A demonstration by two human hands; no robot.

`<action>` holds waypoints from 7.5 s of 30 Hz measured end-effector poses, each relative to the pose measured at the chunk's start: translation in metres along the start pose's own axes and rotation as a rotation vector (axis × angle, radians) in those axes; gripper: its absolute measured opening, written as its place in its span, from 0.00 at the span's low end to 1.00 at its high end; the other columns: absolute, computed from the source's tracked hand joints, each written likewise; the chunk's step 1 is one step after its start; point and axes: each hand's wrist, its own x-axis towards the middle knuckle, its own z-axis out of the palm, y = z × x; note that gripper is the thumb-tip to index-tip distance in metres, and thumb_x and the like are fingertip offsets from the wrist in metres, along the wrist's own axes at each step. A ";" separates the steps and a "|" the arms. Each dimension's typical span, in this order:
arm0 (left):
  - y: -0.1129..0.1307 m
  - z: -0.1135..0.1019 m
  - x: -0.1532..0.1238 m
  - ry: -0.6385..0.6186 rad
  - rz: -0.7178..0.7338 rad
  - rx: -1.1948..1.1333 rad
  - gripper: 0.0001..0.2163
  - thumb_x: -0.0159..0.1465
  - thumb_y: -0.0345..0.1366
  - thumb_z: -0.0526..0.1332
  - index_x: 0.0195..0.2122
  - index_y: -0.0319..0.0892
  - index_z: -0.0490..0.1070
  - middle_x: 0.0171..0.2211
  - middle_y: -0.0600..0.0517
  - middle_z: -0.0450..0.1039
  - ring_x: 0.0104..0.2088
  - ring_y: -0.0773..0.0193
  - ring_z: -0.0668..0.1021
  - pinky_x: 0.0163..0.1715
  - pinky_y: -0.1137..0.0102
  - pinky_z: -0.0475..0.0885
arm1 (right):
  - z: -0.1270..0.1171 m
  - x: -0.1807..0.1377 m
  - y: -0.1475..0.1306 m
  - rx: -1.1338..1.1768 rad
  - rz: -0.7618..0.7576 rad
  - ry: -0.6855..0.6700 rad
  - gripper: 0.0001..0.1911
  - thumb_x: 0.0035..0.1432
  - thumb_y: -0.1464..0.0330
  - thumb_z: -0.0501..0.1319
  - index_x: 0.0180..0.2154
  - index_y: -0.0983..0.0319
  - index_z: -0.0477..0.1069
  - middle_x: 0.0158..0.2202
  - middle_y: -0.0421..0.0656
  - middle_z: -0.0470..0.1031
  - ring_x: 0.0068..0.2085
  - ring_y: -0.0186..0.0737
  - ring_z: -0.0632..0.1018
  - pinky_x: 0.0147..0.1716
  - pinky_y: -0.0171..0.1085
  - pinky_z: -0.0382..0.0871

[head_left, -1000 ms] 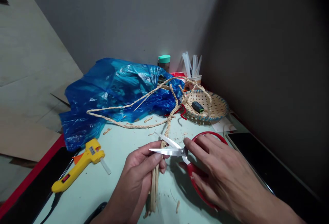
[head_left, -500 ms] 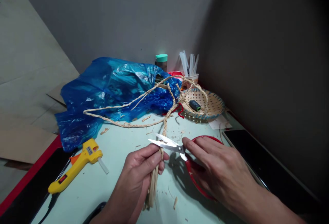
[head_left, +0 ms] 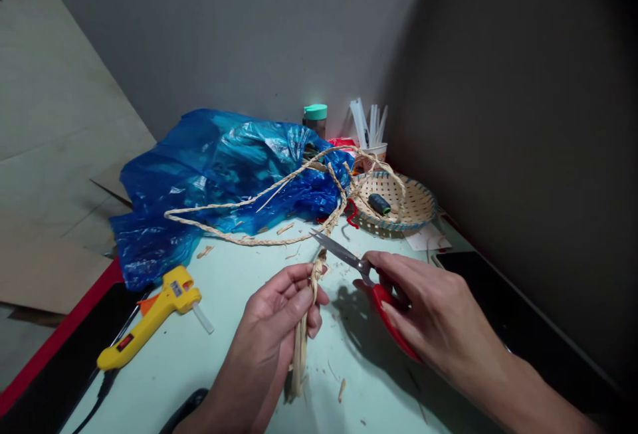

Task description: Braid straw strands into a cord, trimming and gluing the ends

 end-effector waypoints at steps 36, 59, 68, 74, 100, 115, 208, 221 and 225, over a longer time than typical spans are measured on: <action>0.000 -0.001 -0.004 -0.009 -0.014 0.062 0.10 0.64 0.33 0.62 0.45 0.42 0.79 0.35 0.50 0.75 0.27 0.71 0.68 0.30 0.77 0.66 | 0.003 -0.002 0.006 -0.151 -0.039 -0.085 0.13 0.62 0.73 0.51 0.40 0.60 0.73 0.30 0.42 0.76 0.26 0.41 0.76 0.23 0.37 0.56; 0.009 0.001 -0.003 0.016 0.060 0.036 0.33 0.56 0.24 0.69 0.62 0.44 0.63 0.51 0.45 0.77 0.51 0.55 0.78 0.50 0.68 0.72 | -0.012 0.005 -0.003 0.030 -0.093 -0.173 0.16 0.54 0.72 0.59 0.47 0.61 0.69 0.37 0.46 0.70 0.36 0.45 0.69 0.34 0.42 0.66; 0.012 0.000 -0.003 -0.128 0.005 -0.131 0.27 0.62 0.21 0.60 0.62 0.45 0.61 0.55 0.43 0.74 0.57 0.51 0.75 0.53 0.65 0.72 | -0.013 0.005 -0.001 -0.040 -0.124 -0.182 0.17 0.55 0.71 0.58 0.47 0.62 0.68 0.37 0.46 0.68 0.36 0.46 0.67 0.35 0.44 0.65; 0.011 -0.003 -0.001 -0.138 -0.022 -0.219 0.31 0.61 0.19 0.58 0.64 0.44 0.55 0.55 0.42 0.74 0.56 0.51 0.76 0.55 0.62 0.71 | -0.010 0.005 -0.002 -0.124 -0.182 -0.133 0.16 0.55 0.70 0.57 0.47 0.65 0.69 0.36 0.48 0.69 0.36 0.47 0.67 0.36 0.45 0.65; 0.004 0.007 -0.006 -0.044 -0.090 0.001 0.13 0.60 0.26 0.66 0.47 0.35 0.73 0.47 0.37 0.80 0.50 0.51 0.80 0.53 0.65 0.73 | -0.004 0.004 0.004 -0.131 -0.045 -0.039 0.17 0.58 0.71 0.56 0.49 0.65 0.69 0.39 0.49 0.71 0.38 0.48 0.71 0.35 0.44 0.69; 0.010 -0.001 -0.008 0.023 -0.003 -0.005 0.07 0.63 0.30 0.62 0.41 0.37 0.78 0.22 0.48 0.79 0.20 0.69 0.76 0.23 0.78 0.69 | -0.004 0.002 -0.002 -0.075 -0.159 -0.049 0.19 0.56 0.73 0.57 0.50 0.65 0.69 0.38 0.49 0.71 0.38 0.48 0.71 0.35 0.45 0.70; 0.001 0.002 -0.001 0.013 -0.041 -0.145 0.12 0.56 0.20 0.64 0.41 0.37 0.76 0.36 0.47 0.79 0.40 0.59 0.82 0.45 0.69 0.76 | -0.002 0.003 -0.008 0.200 -0.081 -0.160 0.07 0.56 0.71 0.60 0.39 0.63 0.69 0.35 0.46 0.72 0.38 0.45 0.69 0.38 0.43 0.65; 0.006 0.002 -0.003 0.192 -0.112 -0.152 0.14 0.56 0.18 0.62 0.41 0.39 0.76 0.32 0.47 0.81 0.29 0.62 0.83 0.33 0.72 0.79 | -0.004 0.003 -0.006 -0.106 -0.254 -0.030 0.10 0.61 0.74 0.53 0.40 0.64 0.73 0.28 0.42 0.72 0.29 0.38 0.70 0.29 0.37 0.60; 0.003 0.000 -0.001 0.209 -0.107 -0.132 0.14 0.58 0.19 0.63 0.43 0.39 0.75 0.28 0.49 0.80 0.25 0.63 0.82 0.29 0.72 0.78 | -0.002 0.000 -0.007 -0.135 -0.262 -0.018 0.11 0.63 0.75 0.51 0.37 0.65 0.73 0.26 0.40 0.71 0.26 0.36 0.70 0.26 0.36 0.58</action>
